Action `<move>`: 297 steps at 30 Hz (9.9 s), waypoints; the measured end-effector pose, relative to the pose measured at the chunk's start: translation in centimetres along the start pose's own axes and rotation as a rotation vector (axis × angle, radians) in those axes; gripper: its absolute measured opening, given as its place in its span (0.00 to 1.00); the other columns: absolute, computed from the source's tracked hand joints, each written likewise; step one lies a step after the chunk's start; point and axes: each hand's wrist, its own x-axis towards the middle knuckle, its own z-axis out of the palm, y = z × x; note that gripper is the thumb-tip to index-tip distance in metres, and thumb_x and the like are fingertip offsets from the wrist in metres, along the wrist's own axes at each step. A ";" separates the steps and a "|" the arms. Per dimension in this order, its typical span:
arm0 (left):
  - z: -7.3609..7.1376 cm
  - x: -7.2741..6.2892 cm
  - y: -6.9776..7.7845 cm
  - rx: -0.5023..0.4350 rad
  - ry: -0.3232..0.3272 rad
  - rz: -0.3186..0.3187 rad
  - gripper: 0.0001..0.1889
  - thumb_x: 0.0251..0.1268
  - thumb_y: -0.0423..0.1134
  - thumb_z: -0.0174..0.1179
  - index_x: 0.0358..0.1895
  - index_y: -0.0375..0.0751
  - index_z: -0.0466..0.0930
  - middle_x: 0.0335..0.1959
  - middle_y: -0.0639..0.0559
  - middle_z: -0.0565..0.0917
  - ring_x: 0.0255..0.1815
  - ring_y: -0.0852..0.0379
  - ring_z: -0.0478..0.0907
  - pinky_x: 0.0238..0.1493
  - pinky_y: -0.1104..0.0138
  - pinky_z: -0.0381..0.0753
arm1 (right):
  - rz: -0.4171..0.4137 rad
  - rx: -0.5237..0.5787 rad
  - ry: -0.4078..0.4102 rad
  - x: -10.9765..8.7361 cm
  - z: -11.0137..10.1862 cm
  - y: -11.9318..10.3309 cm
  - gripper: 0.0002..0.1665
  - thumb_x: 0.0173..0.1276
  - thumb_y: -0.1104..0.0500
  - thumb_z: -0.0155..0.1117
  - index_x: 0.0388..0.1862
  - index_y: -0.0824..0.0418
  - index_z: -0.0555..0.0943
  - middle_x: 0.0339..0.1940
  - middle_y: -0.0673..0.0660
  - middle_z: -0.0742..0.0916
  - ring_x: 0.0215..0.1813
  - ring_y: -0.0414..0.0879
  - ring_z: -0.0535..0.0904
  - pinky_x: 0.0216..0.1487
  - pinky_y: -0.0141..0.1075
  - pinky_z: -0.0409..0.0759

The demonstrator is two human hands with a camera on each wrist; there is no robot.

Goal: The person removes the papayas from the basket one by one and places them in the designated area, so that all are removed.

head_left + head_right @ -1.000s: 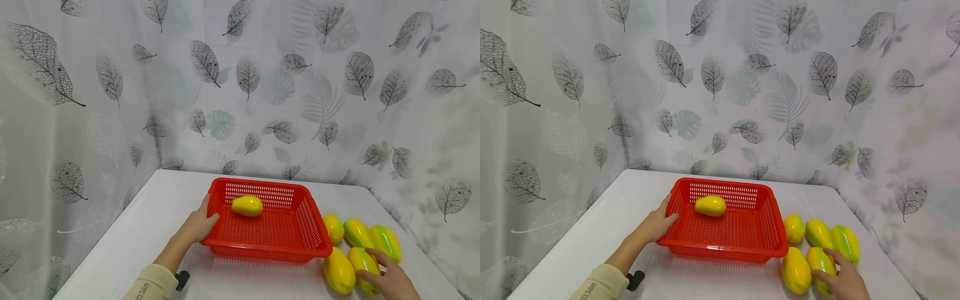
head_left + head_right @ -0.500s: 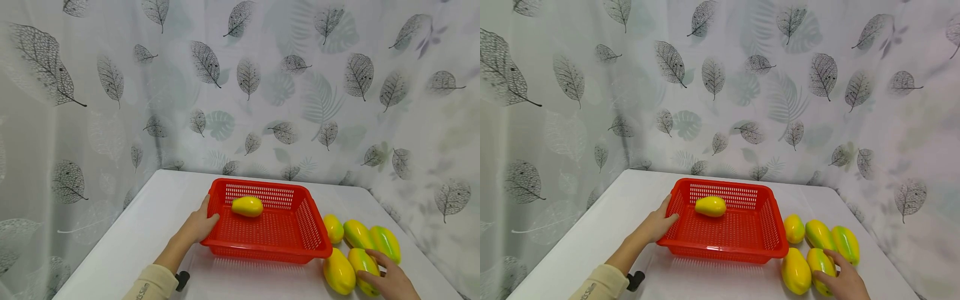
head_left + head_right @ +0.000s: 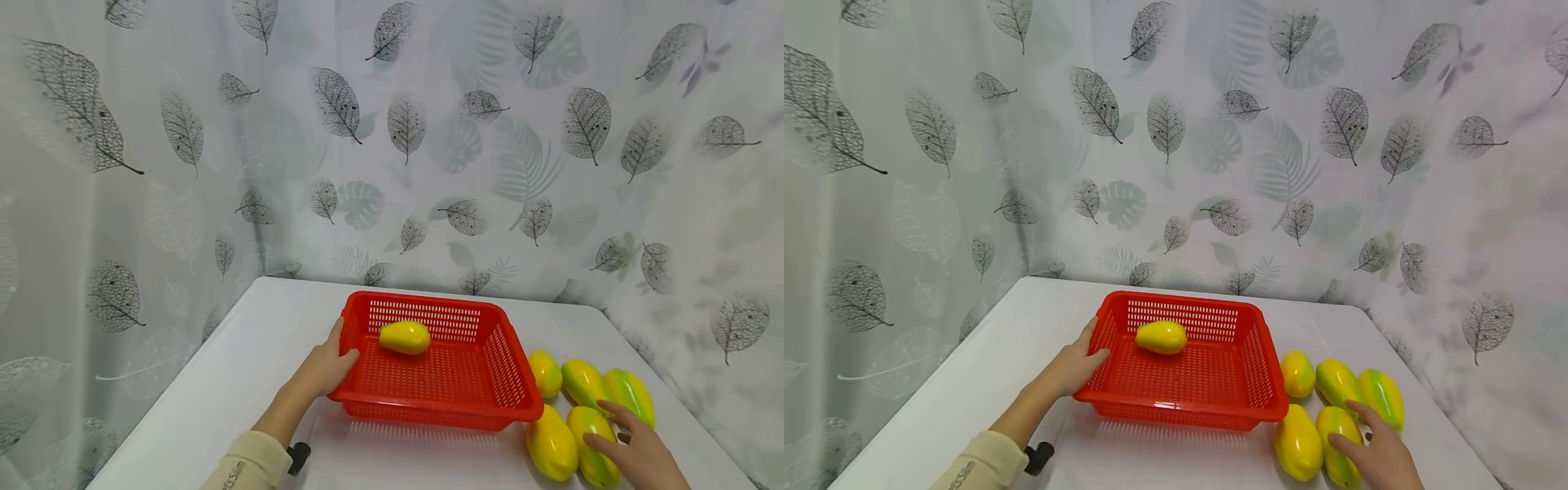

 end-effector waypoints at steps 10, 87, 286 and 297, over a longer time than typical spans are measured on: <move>0.1 0.0 0.0 -0.014 -0.009 -0.005 0.44 0.73 0.47 0.55 0.86 0.48 0.41 0.43 0.40 0.83 0.24 0.53 0.84 0.27 0.62 0.88 | -0.054 -0.029 0.092 0.2 -1.1 -2.7 0.63 0.66 0.26 0.62 0.79 0.71 0.56 0.73 0.84 0.62 0.66 0.79 0.67 0.59 0.68 0.77; 0.2 0.2 0.1 0.009 -0.005 -0.006 0.43 0.75 0.48 0.53 0.86 0.50 0.40 0.39 0.42 0.83 0.23 0.53 0.84 0.30 0.61 0.88 | -0.411 0.146 0.043 7.3 7.3 -27.9 0.40 0.66 0.53 0.70 0.75 0.62 0.71 0.74 0.66 0.76 0.68 0.62 0.76 0.66 0.58 0.78; 0.1 0.1 0.0 0.013 0.025 0.018 0.43 0.73 0.45 0.53 0.86 0.47 0.41 0.41 0.40 0.84 0.24 0.52 0.84 0.27 0.61 0.88 | -0.223 0.136 0.124 2.1 -1.8 -14.8 0.55 0.68 0.27 0.61 0.81 0.60 0.61 0.74 0.76 0.68 0.63 0.68 0.76 0.53 0.52 0.87; -0.1 0.2 0.1 0.022 0.025 0.004 0.44 0.73 0.47 0.53 0.86 0.47 0.41 0.41 0.40 0.84 0.24 0.54 0.82 0.29 0.61 0.88 | -0.181 0.098 0.124 1.2 -3.2 -12.4 0.56 0.69 0.25 0.57 0.81 0.61 0.60 0.73 0.79 0.67 0.58 0.66 0.80 0.49 0.49 0.89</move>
